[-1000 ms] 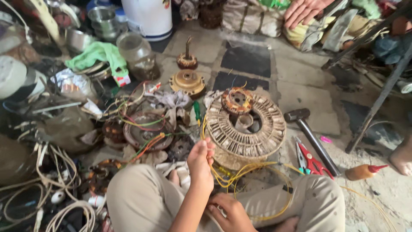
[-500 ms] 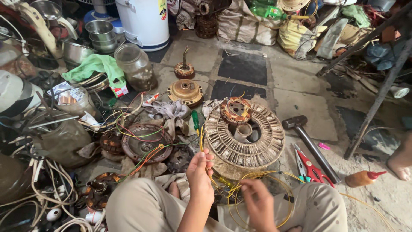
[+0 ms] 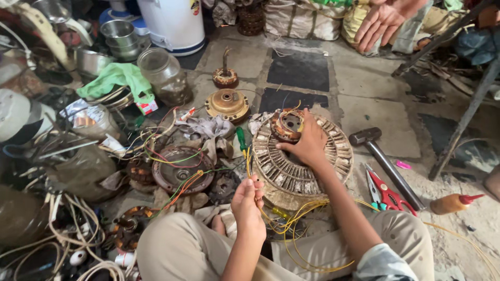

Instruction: The person sits on the floor and handles various disassembled electric motor components, including a stator and a rotor. They manipulate yellow wires, thread them through the stator slots, and examine the rotor assembly. The person also picks up and inspects a metal motor cover and other small parts scattered around the workspace.

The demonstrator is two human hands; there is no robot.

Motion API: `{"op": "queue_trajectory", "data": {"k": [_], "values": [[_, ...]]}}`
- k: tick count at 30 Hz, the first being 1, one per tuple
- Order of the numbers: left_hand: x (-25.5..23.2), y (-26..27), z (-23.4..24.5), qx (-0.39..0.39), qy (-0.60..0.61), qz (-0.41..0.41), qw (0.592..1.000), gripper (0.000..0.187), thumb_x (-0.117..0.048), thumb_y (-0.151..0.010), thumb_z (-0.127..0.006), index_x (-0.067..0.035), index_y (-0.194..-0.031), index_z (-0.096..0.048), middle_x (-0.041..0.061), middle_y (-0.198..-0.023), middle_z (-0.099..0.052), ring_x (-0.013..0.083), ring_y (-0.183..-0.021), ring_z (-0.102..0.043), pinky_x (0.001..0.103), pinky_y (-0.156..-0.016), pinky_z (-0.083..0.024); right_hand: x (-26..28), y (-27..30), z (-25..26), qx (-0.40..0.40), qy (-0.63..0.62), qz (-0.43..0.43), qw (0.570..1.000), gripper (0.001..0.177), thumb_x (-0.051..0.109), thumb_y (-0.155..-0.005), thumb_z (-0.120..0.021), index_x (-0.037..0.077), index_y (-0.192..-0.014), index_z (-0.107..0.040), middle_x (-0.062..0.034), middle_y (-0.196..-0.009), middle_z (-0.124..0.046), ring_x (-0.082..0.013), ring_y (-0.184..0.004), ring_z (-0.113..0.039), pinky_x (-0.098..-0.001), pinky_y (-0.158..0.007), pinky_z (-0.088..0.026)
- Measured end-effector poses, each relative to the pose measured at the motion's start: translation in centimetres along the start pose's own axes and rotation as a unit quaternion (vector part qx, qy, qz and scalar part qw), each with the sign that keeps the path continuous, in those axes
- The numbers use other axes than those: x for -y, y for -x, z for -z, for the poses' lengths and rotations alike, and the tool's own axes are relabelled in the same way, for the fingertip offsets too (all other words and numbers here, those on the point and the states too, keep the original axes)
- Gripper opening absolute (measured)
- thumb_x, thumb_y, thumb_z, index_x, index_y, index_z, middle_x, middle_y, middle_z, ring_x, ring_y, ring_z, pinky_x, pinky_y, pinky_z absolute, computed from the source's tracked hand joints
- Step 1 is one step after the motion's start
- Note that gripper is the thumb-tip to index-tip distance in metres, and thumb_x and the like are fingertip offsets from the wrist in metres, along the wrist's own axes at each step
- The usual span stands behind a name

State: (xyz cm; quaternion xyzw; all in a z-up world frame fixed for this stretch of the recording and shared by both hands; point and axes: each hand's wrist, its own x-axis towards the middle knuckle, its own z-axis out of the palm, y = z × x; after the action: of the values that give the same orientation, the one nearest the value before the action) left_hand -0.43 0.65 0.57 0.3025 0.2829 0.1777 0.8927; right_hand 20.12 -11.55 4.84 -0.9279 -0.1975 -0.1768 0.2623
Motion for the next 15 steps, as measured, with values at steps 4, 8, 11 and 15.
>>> {"op": "queue_trajectory", "data": {"k": [4,8,11,15], "values": [[0.3,0.3,0.0,0.010,-0.005,0.010,1.000,0.026,-0.026,-0.100,-0.063,-0.008,-0.115,-0.072,-0.003,-0.089,-0.069,0.0039,-0.070,-0.054,0.021,-0.059,-0.039,-0.5,0.7,0.0,-0.013,-0.028,0.005,1.000,0.130,0.058,-0.058,-0.092,0.001,-0.156,-0.030,-0.0212,-0.149,-0.049,-0.0389,-0.138,-0.047,-0.0506,-0.113,-0.036],[0.5,0.5,-0.2,0.012,-0.007,0.017,1.000,0.026,-0.026,-0.099,-0.063,-0.007,-0.115,-0.071,-0.003,-0.089,-0.070,0.0042,-0.070,-0.055,0.021,-0.059,-0.040,0.0,0.9,0.2,-0.016,-0.012,0.006,1.000,0.124,0.056,-0.061,-0.092,0.003,-0.155,-0.031,-0.0217,-0.146,-0.050,-0.0399,-0.136,-0.047,-0.0527,-0.110,-0.034],[0.5,0.6,0.0,0.009,-0.008,0.020,1.000,0.026,-0.026,-0.099,-0.063,-0.008,-0.116,-0.072,-0.003,-0.089,-0.069,0.0043,-0.071,-0.055,0.021,-0.060,-0.040,0.2,1.1,0.5,-0.028,-0.016,0.017,0.999,0.120,0.055,-0.064,-0.091,0.004,-0.155,-0.033,-0.0214,-0.145,-0.052,-0.0399,-0.134,-0.048,-0.0528,-0.109,-0.035],[0.7,0.5,0.1,0.011,-0.011,0.022,1.000,0.027,-0.026,-0.099,-0.062,-0.009,-0.117,-0.072,-0.002,-0.089,-0.069,0.0046,-0.071,-0.055,0.022,-0.061,-0.040,0.6,1.2,0.8,-0.032,-0.025,0.016,0.999,0.114,0.054,-0.065,-0.090,0.008,-0.154,-0.036,-0.0195,-0.144,-0.052,-0.0386,-0.135,-0.048,-0.0530,-0.110,-0.036]]}}
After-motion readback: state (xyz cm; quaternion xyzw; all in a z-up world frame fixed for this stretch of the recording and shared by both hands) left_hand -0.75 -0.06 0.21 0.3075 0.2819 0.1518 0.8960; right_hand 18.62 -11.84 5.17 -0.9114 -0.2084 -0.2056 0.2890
